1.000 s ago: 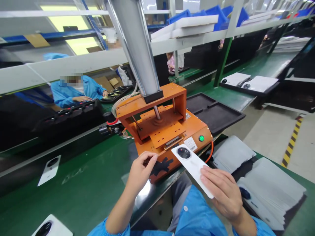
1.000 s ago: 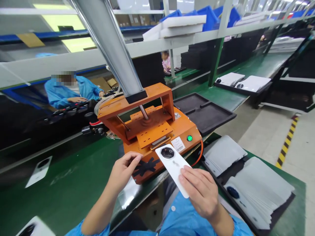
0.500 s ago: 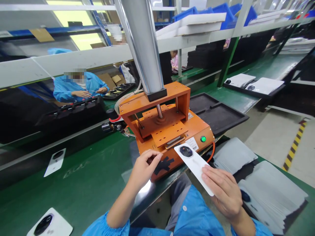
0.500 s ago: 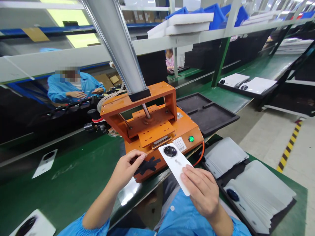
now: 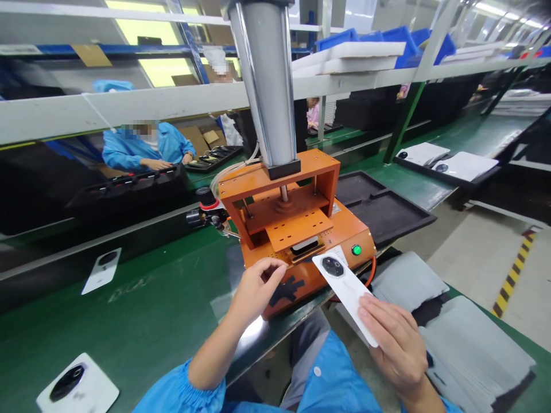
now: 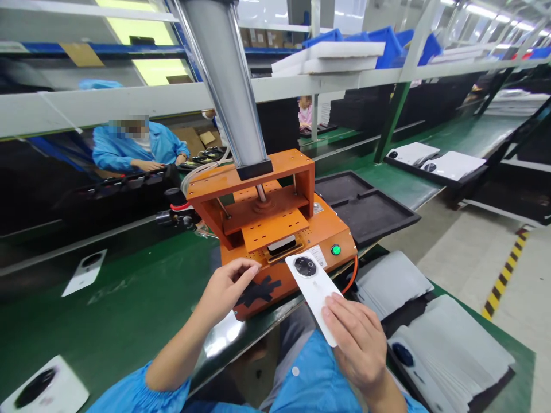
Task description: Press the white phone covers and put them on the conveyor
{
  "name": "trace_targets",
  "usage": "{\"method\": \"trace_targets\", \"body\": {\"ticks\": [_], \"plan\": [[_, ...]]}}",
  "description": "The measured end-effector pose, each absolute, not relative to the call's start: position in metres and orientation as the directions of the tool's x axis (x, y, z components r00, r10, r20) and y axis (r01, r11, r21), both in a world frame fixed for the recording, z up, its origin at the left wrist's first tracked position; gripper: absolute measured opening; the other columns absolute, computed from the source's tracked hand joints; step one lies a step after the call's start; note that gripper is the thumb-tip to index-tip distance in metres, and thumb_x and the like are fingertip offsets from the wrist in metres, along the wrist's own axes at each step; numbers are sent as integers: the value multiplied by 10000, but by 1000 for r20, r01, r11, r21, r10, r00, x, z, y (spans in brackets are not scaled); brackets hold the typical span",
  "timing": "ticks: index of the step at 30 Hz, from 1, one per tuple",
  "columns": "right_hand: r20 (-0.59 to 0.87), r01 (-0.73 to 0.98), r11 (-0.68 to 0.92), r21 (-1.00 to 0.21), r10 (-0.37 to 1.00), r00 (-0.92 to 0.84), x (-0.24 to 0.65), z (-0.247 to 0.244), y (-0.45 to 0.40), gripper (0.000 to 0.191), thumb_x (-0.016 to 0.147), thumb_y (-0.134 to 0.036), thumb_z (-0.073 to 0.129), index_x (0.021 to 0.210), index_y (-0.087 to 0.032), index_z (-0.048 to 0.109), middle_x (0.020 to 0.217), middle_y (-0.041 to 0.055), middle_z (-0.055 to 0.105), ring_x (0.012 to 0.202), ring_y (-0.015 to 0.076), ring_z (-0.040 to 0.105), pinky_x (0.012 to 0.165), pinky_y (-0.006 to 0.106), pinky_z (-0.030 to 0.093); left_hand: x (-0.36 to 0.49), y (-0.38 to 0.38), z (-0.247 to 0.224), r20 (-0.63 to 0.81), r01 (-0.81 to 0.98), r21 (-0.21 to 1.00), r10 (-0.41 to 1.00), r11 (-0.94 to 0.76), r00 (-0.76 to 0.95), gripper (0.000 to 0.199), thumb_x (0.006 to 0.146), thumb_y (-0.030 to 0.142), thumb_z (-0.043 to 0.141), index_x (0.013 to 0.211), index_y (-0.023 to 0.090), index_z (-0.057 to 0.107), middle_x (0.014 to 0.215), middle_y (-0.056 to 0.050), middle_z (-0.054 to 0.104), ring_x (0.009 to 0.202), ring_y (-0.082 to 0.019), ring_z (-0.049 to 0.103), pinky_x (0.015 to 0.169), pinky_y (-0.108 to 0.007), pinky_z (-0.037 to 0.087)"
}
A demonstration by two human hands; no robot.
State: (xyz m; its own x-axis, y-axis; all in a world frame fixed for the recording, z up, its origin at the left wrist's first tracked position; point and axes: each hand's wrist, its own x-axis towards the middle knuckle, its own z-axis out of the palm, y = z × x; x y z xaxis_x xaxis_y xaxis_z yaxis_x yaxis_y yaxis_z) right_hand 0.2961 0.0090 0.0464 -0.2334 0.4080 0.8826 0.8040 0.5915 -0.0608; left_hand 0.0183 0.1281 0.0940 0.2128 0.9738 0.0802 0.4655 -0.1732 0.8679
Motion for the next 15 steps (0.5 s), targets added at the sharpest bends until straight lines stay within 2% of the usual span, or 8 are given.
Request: {"method": "trace_targets", "body": {"ticks": [3,6,8,11,13,15], "plan": [[877,811,582,-64,420,-232,301,42,8,390,929,-67,575,1293,-149,690,1177,143,764,1155,280,720,925,405,567,30,138,97,119,462,866,976,-192,182,276,919,439,615,1009,201,721,904,-42,751,786,-192,664,730,-306,490],[871,824,563,-67,435,-227,309,33,8,450,928,-89,580,1360,-182,663,1247,132,743,1165,297,715,931,418,559,43,152,101,123,442,880,982,-176,146,248,894,420,642,911,182,706,863,-60,738,767,-192,670,706,-303,497],[869,831,552,-66,441,-225,315,27,8,472,930,-96,573,1384,-194,652,1273,128,733,1163,304,714,925,426,554,52,160,104,22,284,957,989,-64,148,279,880,441,664,929,167,690,844,-71,727,682,-165,654,605,-271,481],[867,849,525,-55,447,-220,321,20,12,477,937,-108,582,1393,-231,648,1283,104,733,1149,291,721,920,414,552,66,169,109,-105,-118,984,973,131,206,372,849,431,709,1074,141,654,1014,-138,745,723,-166,692,479,-214,443],[878,854,518,-46,428,-212,321,19,18,462,939,-127,601,1384,-241,656,1275,95,738,1142,288,725,922,407,556,77,176,113,-93,-308,940,979,147,183,390,835,388,727,1116,131,642,1152,-176,734,846,-200,731,483,-204,482],[885,852,522,-42,415,-211,318,20,30,460,935,-119,603,1374,-244,662,1270,90,741,1146,289,724,935,405,558,89,185,117,-65,-393,913,991,106,116,361,841,367,733,1099,130,649,1169,-168,740,900,-214,744,526,-211,532]]}}
